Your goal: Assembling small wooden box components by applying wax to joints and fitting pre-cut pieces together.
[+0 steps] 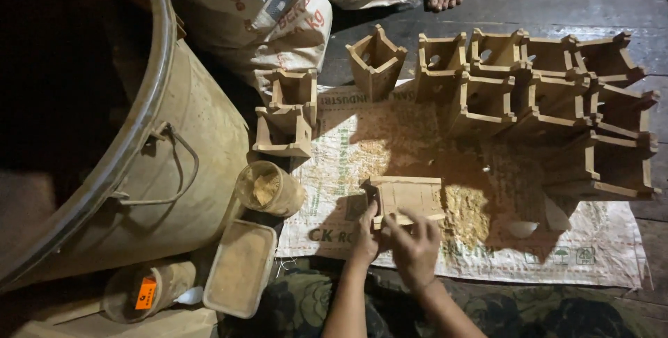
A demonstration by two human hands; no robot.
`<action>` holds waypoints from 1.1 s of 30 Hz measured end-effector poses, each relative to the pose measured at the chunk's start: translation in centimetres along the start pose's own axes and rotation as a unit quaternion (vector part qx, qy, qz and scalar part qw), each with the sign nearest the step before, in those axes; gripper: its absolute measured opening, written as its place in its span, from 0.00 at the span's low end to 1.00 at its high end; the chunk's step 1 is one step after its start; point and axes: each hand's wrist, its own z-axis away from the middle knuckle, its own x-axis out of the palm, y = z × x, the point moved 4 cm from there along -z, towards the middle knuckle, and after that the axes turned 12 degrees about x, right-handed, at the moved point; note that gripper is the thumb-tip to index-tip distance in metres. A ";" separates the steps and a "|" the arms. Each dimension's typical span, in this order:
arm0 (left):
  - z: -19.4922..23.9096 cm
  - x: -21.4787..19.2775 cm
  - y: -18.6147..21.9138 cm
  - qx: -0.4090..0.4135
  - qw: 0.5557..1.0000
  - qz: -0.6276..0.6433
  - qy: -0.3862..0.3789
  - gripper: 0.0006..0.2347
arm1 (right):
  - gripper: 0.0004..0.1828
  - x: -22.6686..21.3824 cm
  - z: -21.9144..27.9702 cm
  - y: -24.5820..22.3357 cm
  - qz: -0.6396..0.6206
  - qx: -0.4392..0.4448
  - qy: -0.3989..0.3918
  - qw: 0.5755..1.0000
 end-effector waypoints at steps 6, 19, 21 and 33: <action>-0.2 0.8 3.3 0.100 0.976 -0.190 -0.041 0.19 | 0.28 0.2 2.4 -1.0 0.035 0.047 -0.160 0.985; 0.2 0.5 2.7 0.048 0.990 -0.125 -0.040 0.20 | 0.23 -1.1 1.6 -1.0 -0.006 0.010 -0.146 0.989; -0.3 -0.6 -0.1 0.044 0.987 -0.148 -0.047 0.22 | 0.18 -1.3 1.1 -0.4 -0.044 0.020 -0.138 0.989; -1.1 -0.6 -1.9 0.224 0.941 -0.246 -0.062 0.22 | 0.12 -3.9 -0.9 3.4 -0.013 0.047 -0.070 0.996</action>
